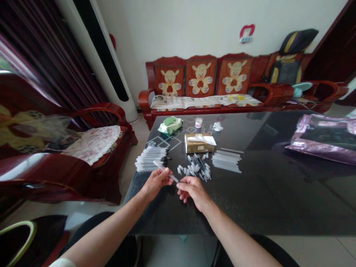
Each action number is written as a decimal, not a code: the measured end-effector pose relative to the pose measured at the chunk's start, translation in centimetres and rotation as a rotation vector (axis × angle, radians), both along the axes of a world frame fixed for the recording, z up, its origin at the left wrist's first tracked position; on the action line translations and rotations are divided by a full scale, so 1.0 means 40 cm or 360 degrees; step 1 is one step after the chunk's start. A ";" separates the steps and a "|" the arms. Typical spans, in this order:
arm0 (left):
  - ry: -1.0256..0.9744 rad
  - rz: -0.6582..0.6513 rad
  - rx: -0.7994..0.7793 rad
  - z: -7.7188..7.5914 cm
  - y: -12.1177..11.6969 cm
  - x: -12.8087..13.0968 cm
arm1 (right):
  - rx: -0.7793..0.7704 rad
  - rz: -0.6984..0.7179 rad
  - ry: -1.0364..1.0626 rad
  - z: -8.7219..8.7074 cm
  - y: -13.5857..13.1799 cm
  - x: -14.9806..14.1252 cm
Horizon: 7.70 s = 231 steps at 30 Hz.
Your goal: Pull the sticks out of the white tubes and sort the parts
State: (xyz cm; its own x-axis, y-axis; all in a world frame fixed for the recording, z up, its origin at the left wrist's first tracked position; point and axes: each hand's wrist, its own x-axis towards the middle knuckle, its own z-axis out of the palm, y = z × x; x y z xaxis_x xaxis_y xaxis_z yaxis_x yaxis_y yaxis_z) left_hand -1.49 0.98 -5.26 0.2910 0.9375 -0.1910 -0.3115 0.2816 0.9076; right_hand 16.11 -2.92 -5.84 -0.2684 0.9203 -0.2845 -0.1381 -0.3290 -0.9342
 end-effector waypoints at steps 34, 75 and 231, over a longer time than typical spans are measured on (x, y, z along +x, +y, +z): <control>-0.0053 0.0138 -0.0023 -0.003 0.021 -0.019 | 0.0106 -0.0138 -0.0445 0.023 0.035 0.089; -0.0091 0.0514 0.0132 0.023 0.087 -0.102 | 0.0768 -0.0069 -0.2441 0.089 0.076 0.310; 0.1205 -0.0475 0.0869 0.007 -0.040 0.001 | 0.0881 0.0273 -0.0995 0.039 -0.016 0.030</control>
